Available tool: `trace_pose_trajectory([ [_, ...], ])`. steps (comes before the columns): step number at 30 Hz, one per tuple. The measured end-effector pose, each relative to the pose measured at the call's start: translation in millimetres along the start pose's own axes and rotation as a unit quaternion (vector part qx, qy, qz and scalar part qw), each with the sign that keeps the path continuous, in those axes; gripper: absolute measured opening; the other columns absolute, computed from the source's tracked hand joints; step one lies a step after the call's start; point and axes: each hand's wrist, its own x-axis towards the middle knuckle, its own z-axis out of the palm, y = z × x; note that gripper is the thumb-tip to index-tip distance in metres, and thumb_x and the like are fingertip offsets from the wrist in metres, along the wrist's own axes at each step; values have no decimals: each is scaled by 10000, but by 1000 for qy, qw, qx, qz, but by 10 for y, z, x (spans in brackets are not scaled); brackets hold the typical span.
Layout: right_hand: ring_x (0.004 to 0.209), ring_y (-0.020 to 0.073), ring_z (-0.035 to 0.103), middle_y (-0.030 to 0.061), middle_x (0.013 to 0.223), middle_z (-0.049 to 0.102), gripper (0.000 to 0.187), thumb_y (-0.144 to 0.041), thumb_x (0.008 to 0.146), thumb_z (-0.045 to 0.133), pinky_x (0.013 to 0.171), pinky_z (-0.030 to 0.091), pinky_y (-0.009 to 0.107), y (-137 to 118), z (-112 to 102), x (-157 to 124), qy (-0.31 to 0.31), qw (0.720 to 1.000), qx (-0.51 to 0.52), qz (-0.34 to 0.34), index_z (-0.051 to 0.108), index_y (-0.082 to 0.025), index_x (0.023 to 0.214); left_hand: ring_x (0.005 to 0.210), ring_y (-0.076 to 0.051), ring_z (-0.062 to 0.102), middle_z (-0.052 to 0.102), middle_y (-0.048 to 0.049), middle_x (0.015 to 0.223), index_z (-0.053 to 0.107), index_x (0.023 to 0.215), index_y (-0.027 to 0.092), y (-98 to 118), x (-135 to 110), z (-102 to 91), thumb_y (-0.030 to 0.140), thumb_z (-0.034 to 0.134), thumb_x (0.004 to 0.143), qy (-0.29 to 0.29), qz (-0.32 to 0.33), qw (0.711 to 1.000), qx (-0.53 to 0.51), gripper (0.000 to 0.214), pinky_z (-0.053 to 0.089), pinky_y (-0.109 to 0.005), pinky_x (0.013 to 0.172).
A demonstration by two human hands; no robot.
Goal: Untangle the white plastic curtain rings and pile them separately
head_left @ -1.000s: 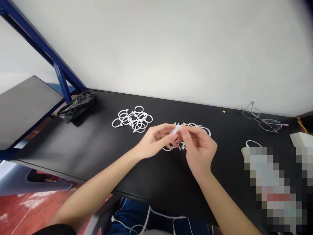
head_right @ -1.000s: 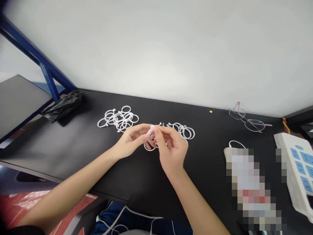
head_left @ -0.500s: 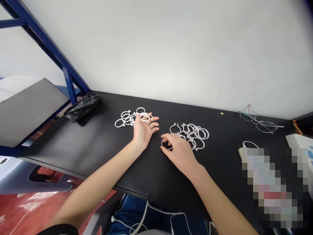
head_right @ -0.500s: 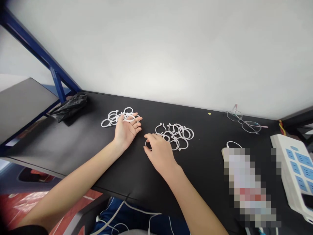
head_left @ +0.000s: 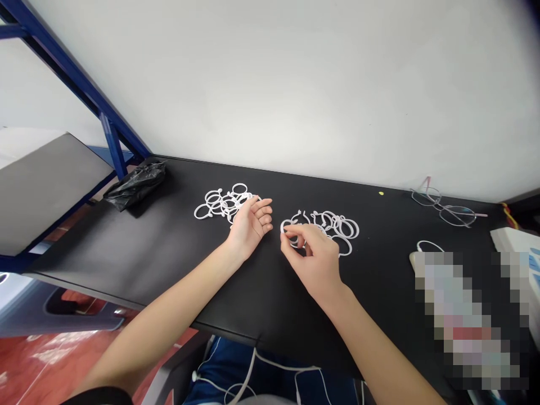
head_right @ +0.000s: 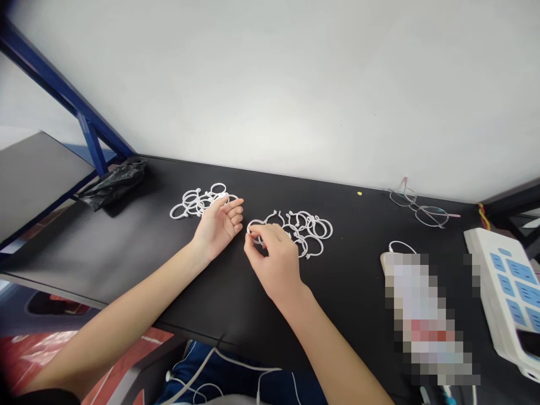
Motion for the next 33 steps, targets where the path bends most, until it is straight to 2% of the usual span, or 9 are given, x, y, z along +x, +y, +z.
trace_pose_trajectory([
  [4,515,94,528,3,701,657,124,-89,844,584,431,420,214,-38,-32,28,43,997,54,-28,628,-197,886,415,-24,351,481,49,605,634,859,117,-69,-48,26,331,621,829,-70,-14,992,99,216,282,-151,382],
  [8,577,108,585,25,769,678,172,-53,832,595,446,465,214,-63,-18,22,64,993,79,-56,625,-205,907,519,-71,491,538,12,664,650,893,138,-119,-120,59,390,641,823,-129,4,969,212,262,378,-174,459],
  [12,650,134,635,33,794,690,187,-40,825,591,501,522,236,-66,12,6,66,993,73,-62,630,-211,891,679,-122,581,596,-30,748,651,870,134,-128,-156,76,484,569,863,-171,-3,959,227,359,480,-224,622],
  [15,661,140,650,31,795,693,184,-44,829,577,516,542,241,-60,24,-3,56,995,70,-48,631,-211,884,738,-147,602,629,-60,830,661,914,126,-130,-158,69,563,471,896,-183,5,950,254,476,502,-260,681],
  [18,683,148,661,33,798,694,180,-49,831,572,522,550,241,-54,29,-6,47,996,73,-37,633,-211,881,740,-163,613,639,-75,870,654,984,126,-129,-169,58,610,419,902,-195,48,935,292,544,502,-276,674],
  [22,622,128,637,20,800,701,184,-41,825,584,578,572,259,-61,33,-1,37,995,83,-38,628,-214,870,727,-159,590,620,-70,854,623,997,123,-123,-216,53,608,422,906,-225,162,884,377,533,484,-275,673],
  [24,617,123,639,14,817,707,197,-36,820,593,621,585,271,-69,36,-7,32,994,94,-44,629,-219,886,694,-145,559,599,-61,815,599,960,123,-132,-236,48,621,353,923,-230,206,861,405,557,469,-269,651],
  [28,733,145,680,27,933,712,308,-44,815,606,590,587,261,-77,22,-36,29,987,154,-22,618,-238,1054,604,-121,499,539,-24,713,539,887,145,-169,-256,35,645,223,936,-213,230,853,417,593,433,-256,579],
  [33,679,126,655,21,946,663,337,-88,807,660,562,579,272,-67,-34,-29,102,972,209,44,611,-249,1099,506,-98,424,413,43,578,518,849,170,-206,-273,11,606,257,950,-196,238,847,434,517,390,-232,522],
])
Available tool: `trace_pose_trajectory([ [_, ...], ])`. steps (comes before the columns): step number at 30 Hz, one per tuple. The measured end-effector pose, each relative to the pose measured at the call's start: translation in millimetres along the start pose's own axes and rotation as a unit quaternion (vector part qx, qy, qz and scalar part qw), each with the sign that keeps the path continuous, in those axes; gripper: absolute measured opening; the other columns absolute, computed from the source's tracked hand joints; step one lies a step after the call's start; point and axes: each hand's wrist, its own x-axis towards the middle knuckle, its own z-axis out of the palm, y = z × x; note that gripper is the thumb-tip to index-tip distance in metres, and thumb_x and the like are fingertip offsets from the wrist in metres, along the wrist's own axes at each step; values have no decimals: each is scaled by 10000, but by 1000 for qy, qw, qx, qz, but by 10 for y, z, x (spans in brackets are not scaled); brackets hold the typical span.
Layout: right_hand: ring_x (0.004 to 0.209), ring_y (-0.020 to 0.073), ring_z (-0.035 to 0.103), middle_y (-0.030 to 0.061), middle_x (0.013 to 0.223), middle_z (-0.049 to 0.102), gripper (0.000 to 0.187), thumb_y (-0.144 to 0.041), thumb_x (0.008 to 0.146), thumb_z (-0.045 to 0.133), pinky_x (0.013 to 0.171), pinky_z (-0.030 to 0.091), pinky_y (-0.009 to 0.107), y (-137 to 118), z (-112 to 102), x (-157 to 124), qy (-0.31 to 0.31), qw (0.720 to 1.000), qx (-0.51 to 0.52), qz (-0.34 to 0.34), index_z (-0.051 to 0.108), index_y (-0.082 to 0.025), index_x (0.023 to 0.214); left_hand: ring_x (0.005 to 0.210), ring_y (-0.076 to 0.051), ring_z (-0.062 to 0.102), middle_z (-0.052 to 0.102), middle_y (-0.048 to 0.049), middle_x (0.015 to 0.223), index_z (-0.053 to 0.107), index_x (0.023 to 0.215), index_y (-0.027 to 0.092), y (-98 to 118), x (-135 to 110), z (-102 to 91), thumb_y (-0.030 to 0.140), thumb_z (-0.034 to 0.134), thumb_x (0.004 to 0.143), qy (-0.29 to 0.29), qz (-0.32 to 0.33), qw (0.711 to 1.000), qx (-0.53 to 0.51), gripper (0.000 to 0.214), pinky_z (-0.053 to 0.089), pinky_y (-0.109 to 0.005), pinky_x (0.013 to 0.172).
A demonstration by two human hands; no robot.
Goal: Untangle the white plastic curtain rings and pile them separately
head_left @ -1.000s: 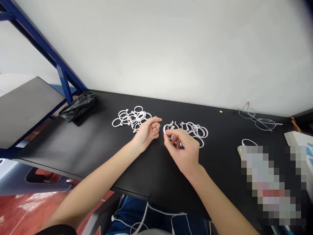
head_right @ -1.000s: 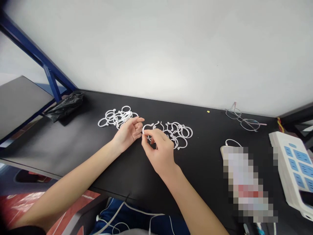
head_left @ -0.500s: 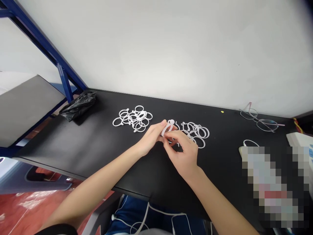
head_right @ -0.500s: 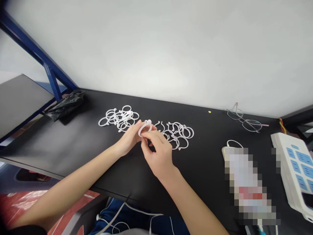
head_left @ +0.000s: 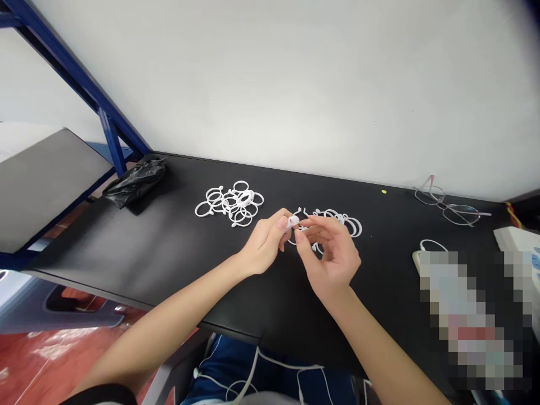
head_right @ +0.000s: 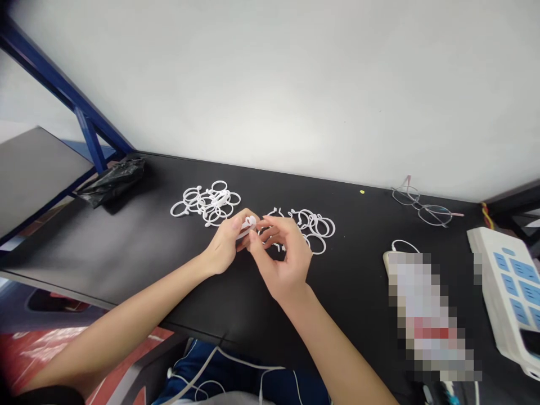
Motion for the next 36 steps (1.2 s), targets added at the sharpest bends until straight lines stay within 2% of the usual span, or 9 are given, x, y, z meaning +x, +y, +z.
trace_pose_trajectory([
  [2,660,117,632,18,925,638,259,-106,815,668,532,565,265,-8,-9,16,-2,1000,2,22,639,-242,1034,488,-94,417,404,50,554,528,830,168,-18,-13,-5,585,292,951,0,17,1000,2,494,387,-231,520],
  [5,696,128,621,22,890,631,169,-100,827,657,516,562,260,-21,0,20,-32,999,11,17,669,-231,933,484,-93,423,425,44,540,547,790,158,-41,-22,-29,552,331,952,10,52,999,13,478,365,-232,514],
  [10,752,147,630,36,910,647,178,-90,839,640,526,573,266,-26,25,-11,-34,999,22,11,683,-229,941,524,-95,431,491,24,602,565,820,152,-22,-7,-62,519,415,931,31,80,996,39,412,347,-236,524],
  [14,780,160,644,39,905,664,171,-95,847,636,549,583,279,-19,19,-17,-30,999,24,16,701,-230,928,528,-92,430,487,28,608,536,815,158,11,2,-48,510,476,904,49,93,993,59,368,350,-231,524],
  [20,751,169,649,47,900,681,132,-140,861,631,553,595,302,-10,0,-12,-27,999,17,29,717,-233,899,544,-97,452,513,11,646,541,854,160,-8,-30,-6,547,383,936,39,63,997,20,427,377,-226,529],
  [25,784,174,658,57,947,684,152,-181,900,585,568,600,302,8,17,-14,-51,997,23,52,723,-240,924,531,-101,442,493,12,610,555,786,155,-11,-23,-33,522,317,963,69,28,997,33,471,360,-235,523],
  [29,798,169,658,57,975,685,182,-161,903,577,593,601,301,17,33,-32,-59,996,31,52,728,-249,957,536,-107,425,498,8,612,556,758,155,11,-8,-64,449,302,967,79,49,994,63,441,354,-251,543],
  [36,729,151,641,44,897,663,163,-200,910,575,505,578,262,0,72,-61,-46,994,44,85,731,-244,926,512,-111,405,481,12,584,541,709,158,29,-8,-75,314,281,932,89,77,985,123,376,331,-263,546],
])
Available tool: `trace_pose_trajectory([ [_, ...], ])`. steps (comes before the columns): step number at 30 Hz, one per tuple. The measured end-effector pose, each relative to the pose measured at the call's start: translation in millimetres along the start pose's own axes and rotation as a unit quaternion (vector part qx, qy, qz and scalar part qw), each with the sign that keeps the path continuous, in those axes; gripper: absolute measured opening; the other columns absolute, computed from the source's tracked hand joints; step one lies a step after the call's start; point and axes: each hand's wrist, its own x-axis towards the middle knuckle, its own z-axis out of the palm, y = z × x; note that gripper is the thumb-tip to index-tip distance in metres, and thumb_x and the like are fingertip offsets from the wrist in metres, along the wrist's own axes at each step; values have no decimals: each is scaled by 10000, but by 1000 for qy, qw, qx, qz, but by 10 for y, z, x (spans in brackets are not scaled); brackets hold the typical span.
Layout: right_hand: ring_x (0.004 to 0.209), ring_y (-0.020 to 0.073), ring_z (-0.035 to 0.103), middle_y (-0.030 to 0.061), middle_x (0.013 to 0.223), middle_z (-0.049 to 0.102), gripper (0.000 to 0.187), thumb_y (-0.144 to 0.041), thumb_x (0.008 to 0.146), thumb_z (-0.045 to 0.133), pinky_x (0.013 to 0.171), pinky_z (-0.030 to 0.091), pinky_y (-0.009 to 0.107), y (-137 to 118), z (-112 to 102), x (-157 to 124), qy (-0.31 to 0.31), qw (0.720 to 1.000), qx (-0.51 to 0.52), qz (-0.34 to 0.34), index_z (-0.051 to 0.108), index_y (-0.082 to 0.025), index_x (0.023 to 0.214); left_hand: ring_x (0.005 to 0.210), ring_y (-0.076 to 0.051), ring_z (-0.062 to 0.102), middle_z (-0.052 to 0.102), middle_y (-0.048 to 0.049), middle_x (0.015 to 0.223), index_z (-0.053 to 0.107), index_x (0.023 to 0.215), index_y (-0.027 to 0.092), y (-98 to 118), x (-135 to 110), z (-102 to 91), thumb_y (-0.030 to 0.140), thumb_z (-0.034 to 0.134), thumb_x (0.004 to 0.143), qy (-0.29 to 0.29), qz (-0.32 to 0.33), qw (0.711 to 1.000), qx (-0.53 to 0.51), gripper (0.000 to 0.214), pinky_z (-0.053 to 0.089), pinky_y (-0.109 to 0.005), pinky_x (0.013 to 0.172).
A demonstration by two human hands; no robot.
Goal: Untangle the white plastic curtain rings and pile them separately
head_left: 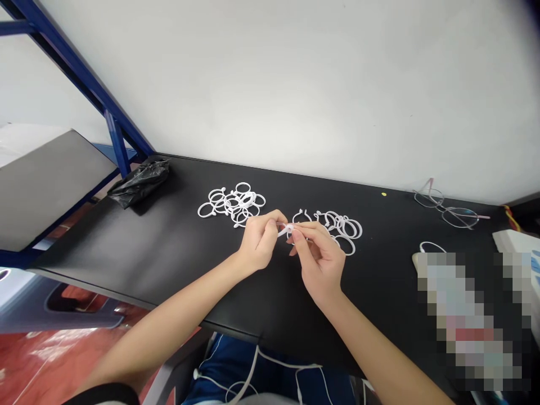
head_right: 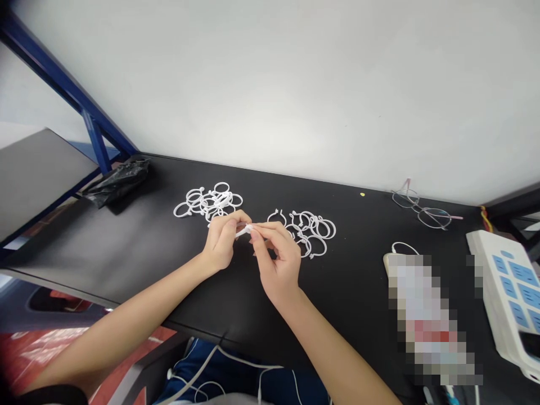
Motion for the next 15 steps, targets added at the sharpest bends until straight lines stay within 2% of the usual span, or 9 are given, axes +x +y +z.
trace_pose_trajectory([
  [15,712,158,636,48,865,661,160,-210,913,567,511,576,272,-1,15,-10,13,1000,-16,-2,725,-231,907,499,-122,437,525,-7,562,572,673,157,9,-1,9,358,229,955,2,-3,999,48,487,321,-266,533],
])
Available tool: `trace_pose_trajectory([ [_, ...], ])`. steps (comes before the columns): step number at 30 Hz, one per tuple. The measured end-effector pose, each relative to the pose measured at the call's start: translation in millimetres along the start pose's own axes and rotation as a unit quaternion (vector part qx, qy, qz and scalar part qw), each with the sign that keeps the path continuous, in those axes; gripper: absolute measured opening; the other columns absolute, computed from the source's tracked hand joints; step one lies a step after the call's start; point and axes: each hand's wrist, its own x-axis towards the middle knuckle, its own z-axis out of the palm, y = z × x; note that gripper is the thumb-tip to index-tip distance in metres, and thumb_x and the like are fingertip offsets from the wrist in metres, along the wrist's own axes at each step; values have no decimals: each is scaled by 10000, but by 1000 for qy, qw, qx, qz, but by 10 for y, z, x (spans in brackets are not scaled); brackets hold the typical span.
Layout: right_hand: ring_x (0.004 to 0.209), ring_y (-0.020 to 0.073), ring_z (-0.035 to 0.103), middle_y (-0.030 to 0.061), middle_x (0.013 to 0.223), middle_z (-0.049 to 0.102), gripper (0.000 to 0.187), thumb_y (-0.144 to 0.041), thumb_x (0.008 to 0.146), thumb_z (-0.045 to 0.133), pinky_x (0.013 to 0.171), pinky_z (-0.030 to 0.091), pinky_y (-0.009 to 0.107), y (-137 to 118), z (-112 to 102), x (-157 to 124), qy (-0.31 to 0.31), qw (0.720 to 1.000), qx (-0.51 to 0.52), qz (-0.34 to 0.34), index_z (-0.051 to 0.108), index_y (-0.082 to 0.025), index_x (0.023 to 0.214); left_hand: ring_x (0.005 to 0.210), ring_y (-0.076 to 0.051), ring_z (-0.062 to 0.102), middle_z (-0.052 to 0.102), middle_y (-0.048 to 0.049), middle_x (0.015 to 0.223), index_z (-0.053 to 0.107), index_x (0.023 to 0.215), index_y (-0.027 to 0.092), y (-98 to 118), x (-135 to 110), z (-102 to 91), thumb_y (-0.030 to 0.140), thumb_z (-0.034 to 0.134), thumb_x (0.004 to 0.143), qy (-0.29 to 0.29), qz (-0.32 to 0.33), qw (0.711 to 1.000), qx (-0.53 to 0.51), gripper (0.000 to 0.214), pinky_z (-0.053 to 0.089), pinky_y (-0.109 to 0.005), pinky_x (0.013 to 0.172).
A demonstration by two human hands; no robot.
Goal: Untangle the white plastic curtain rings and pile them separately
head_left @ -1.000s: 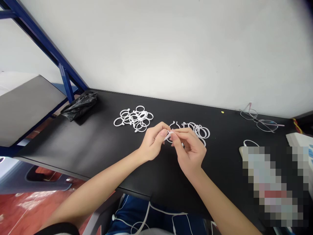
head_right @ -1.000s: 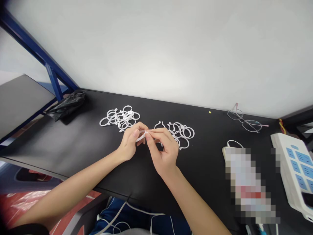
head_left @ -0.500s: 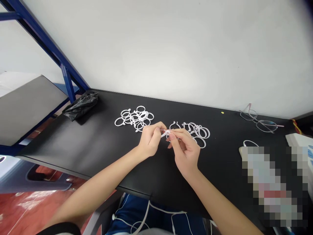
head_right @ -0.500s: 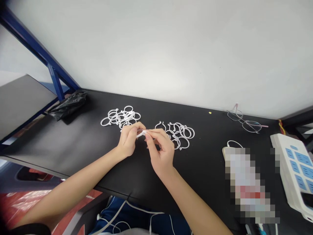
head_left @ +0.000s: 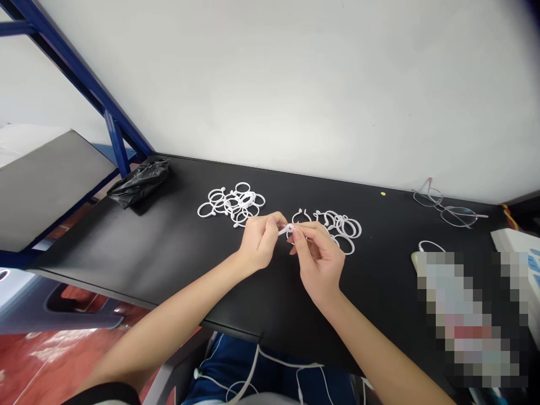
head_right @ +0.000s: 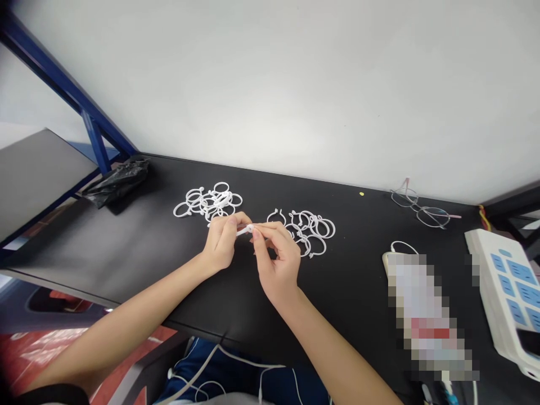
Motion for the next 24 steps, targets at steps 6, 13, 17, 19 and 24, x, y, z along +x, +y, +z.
trace_pose_trajectory([
  [6,717,153,625,50,871,658,160,-181,910,567,517,573,268,-2,-1,-1,-2,1000,3,-1,720,-228,901,498,-120,436,534,-9,566,572,670,154,-6,-6,-7,337,239,948,-6,-1,1000,0,471,319,-267,535],
  [13,716,157,627,48,862,657,149,-203,910,569,519,574,274,10,-5,0,-2,1000,2,-2,714,-228,896,491,-119,420,514,-3,548,572,664,157,4,10,-13,352,231,944,-9,-12,1000,7,482,319,-264,531],
  [17,713,157,623,50,850,649,151,-210,915,563,517,572,273,15,-8,-2,-3,1000,-4,-2,711,-227,889,480,-116,408,496,2,535,570,654,158,12,7,-14,343,239,942,-5,-10,1000,9,477,306,-266,522],
  [19,723,159,629,48,849,650,153,-199,914,561,523,571,275,17,-8,-10,-1,1000,-5,-5,709,-227,889,479,-115,409,495,2,537,573,657,156,13,-1,-12,340,237,943,-3,-7,1000,9,478,305,-268,522],
  [24,858,191,658,65,960,670,151,-168,905,552,585,585,294,14,1,-27,5,999,-31,-23,690,-229,923,484,-113,397,468,8,530,567,656,161,5,7,20,395,270,929,2,-36,999,-41,466,322,-265,520],
])
